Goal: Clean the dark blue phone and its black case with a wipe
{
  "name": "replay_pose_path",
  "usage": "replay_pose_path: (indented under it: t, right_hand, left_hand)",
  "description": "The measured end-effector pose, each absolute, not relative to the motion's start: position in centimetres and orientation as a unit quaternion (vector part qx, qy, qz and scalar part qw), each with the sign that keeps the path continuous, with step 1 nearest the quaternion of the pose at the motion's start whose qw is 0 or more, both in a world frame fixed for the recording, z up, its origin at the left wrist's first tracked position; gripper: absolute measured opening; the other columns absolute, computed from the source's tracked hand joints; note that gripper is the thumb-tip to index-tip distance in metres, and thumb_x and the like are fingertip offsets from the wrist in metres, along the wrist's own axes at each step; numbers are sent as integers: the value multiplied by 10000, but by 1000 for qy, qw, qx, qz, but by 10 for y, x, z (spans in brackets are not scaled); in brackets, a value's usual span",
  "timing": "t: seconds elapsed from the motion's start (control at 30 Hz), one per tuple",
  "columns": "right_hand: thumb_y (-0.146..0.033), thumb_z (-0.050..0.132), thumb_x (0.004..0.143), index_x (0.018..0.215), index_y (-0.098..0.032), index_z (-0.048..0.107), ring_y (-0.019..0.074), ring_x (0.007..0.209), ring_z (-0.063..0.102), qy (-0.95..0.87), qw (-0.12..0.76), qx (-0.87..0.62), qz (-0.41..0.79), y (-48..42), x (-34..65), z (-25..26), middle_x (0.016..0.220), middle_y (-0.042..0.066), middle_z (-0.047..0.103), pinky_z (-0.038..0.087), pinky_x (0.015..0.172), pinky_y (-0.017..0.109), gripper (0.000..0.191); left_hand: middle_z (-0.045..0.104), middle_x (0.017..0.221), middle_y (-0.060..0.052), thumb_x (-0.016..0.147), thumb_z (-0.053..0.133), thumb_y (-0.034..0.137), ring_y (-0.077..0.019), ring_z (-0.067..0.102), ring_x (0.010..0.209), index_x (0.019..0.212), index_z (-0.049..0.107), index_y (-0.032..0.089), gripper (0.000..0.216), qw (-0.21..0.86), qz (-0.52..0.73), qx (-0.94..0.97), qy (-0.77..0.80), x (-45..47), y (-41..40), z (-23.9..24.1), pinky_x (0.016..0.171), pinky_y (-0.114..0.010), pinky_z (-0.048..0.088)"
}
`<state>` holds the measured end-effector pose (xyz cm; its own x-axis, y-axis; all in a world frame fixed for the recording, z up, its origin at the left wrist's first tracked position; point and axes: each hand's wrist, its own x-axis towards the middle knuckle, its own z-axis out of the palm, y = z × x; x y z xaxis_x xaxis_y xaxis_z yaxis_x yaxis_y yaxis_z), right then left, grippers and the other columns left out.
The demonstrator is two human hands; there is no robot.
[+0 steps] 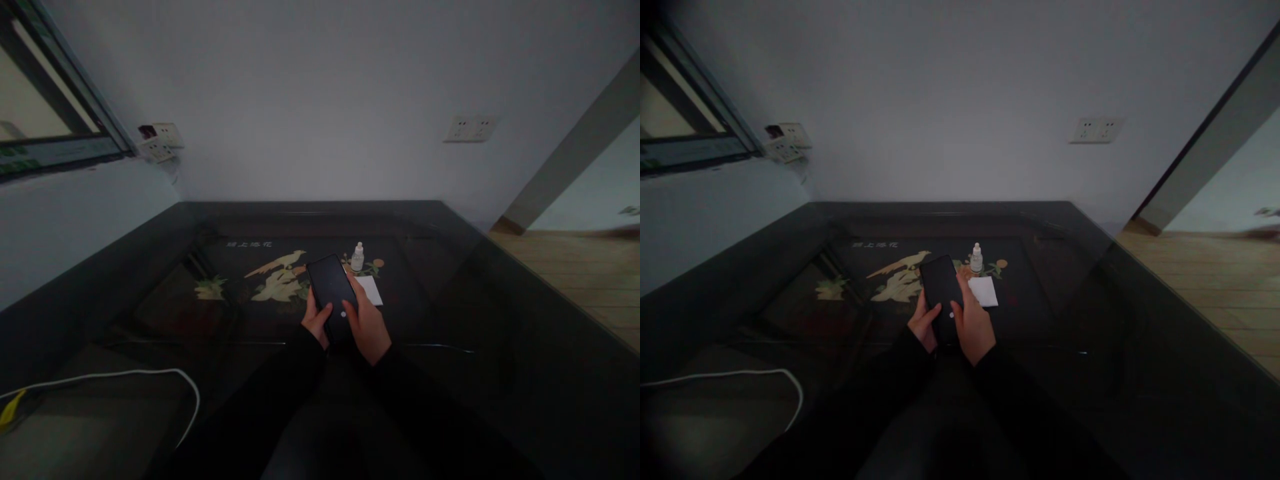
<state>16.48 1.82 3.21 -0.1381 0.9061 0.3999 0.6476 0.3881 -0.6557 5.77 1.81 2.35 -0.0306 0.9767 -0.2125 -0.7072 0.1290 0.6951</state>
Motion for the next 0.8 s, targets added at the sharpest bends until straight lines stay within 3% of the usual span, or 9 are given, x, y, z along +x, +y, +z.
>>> replay_pose_path:
  t: [0.1, 0.2, 0.5, 0.67, 0.8]
  right_hand:
    - [-248, 333, 912, 1412, -201, 164, 270, 943, 627, -737, 252, -620, 95, 16, 164, 40, 1216, 129, 557, 503, 753, 407, 530]
    - [-292, 316, 927, 1419, -244, 116, 244, 716, 666, -726, 174, -664, 30, 15, 164, 45, 1077, 93, 637, 509, 608, 359, 533]
    - [-299, 273, 928, 1425, -236, 19, 194, 583, 634, -743, 109, -655, -82, 17, 161, 42, 844, 59, 629, 443, 468, 264, 562]
    - [-298, 238, 934, 1424, -238, -2, 197, 596, 635, -753, 82, -648, -76, 20, 159, 38, 858, 68, 613, 449, 476, 271, 549]
    - [-295, 248, 932, 1423, -238, -14, 202, 598, 631, -761, 65, -641, -79, 20, 158, 38, 868, 82, 612, 447, 478, 276, 560]
  left_hand:
    - [521, 1219, -70, 518, 762, 202, -212, 564, 997, 1351, 239, 282, 987, 672, 625, 195, 345, 58, 18, 22, 891, -349, 428]
    - [517, 1220, -73, 489, 779, 199, -221, 553, 1018, 1361, 211, 279, 1044, 675, 624, 193, 343, 60, 17, 21, 893, -353, 429]
    - [513, 1218, -27, 482, 762, 148, -174, 543, 1009, 1329, 199, 328, 1033, 672, 635, 177, 336, 66, 13, 22, 891, -291, 417]
    - [601, 1030, 2, 489, 747, 128, -167, 589, 891, 1237, 322, 314, 880, 681, 627, 171, 337, 67, 13, 22, 835, -316, 448]
    - [620, 928, 27, 484, 755, 123, -147, 599, 825, 1216, 322, 302, 868, 674, 632, 170, 344, 67, 13, 18, 820, -311, 454]
